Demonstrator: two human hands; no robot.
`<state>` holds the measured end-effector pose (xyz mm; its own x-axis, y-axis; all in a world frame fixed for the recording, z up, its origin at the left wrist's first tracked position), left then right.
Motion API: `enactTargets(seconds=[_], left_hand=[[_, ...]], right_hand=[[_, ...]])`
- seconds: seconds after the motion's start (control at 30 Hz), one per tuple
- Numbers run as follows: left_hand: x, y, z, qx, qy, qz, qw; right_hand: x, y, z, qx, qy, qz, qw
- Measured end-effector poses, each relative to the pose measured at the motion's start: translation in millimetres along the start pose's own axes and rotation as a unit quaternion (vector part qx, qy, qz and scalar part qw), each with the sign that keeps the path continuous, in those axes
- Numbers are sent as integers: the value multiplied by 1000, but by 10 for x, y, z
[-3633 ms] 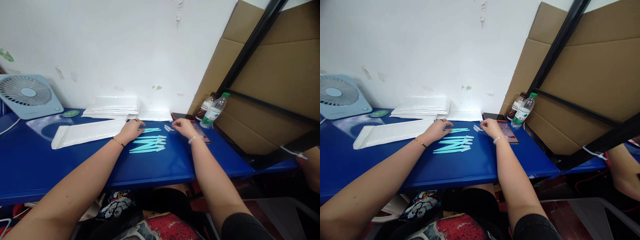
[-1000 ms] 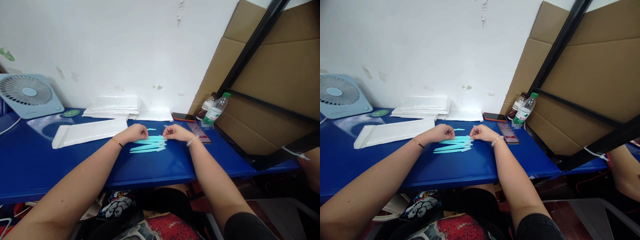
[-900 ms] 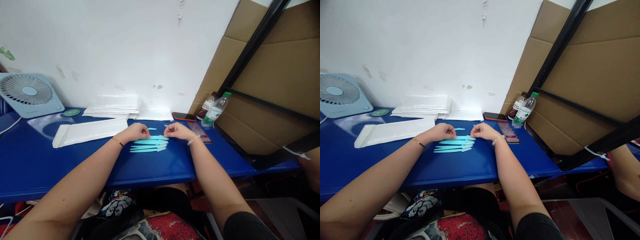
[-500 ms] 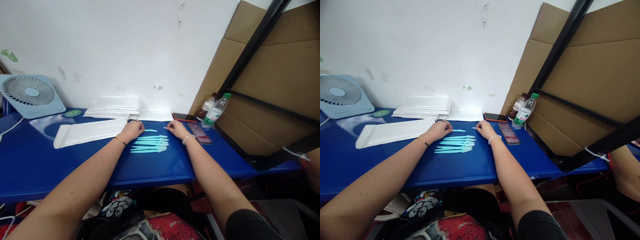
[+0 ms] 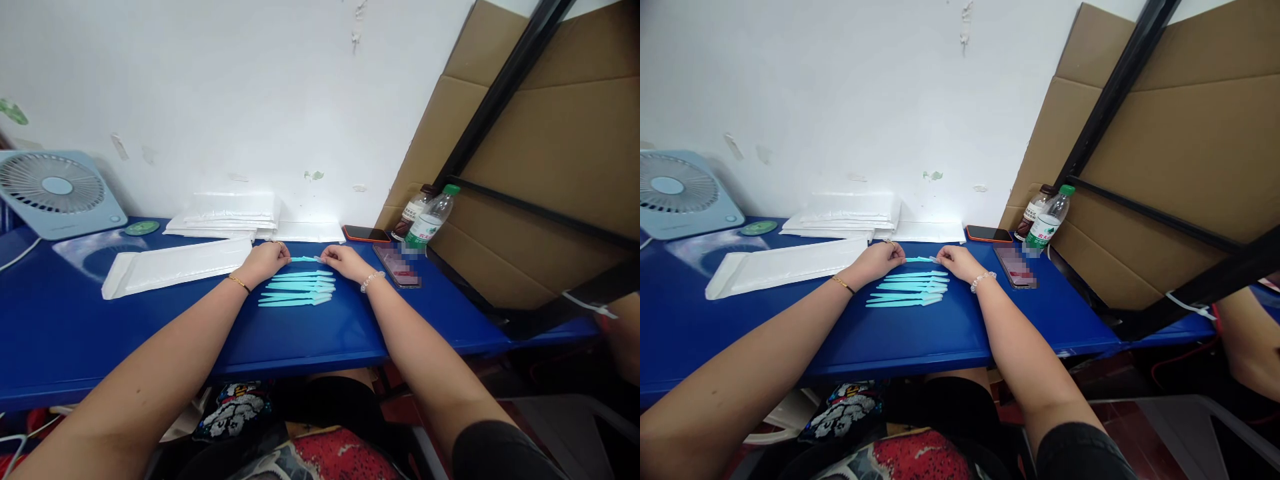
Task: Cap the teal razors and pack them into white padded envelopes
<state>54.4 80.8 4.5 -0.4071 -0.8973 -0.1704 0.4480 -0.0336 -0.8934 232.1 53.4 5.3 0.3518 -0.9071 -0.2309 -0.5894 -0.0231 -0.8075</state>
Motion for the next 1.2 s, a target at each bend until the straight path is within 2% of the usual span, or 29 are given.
enactTargets(seconds=[0.2, 0.37, 0.57, 0.67, 0.83, 1.0, 1.1, 1.2], left_hand=[[60, -10, 209, -3, 28, -13, 1000], [166, 52, 284, -34, 38, -80, 995], [456, 69, 537, -81, 98, -173, 977], [596, 87, 706, -108, 108, -188, 970], [767, 186, 900, -202, 131, -142, 960], [900, 252, 1002, -202, 157, -123, 959], [927, 204, 1018, -200, 152, -117, 961], [933, 35, 1045, -205, 138, -94, 964]], right_hand=[[25, 71, -177, -21, -19, -32, 999], [82, 69, -211, -17, -22, -62, 998], [334, 163, -584, 103, -85, -138, 981], [478, 249, -799, 164, -100, -137, 972], [656, 380, -1013, 235, -134, -104, 957], [707, 472, -1061, 271, -123, -131, 946], [705, 482, -1096, 280, -108, -135, 944], [710, 434, -1099, 266, -82, -109, 954]])
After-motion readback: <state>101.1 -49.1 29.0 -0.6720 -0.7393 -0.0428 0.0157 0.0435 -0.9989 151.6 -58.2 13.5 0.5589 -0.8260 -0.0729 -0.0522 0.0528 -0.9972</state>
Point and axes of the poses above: each hand's wrist, its own x-axis away from the middle knuckle, its own y-axis out of the palm, z = x × y, the point moved 9 cm from there along -x, towards the middle knuckle, and after that the axes turned 3 degrees about -y, right-handed, at the moved point
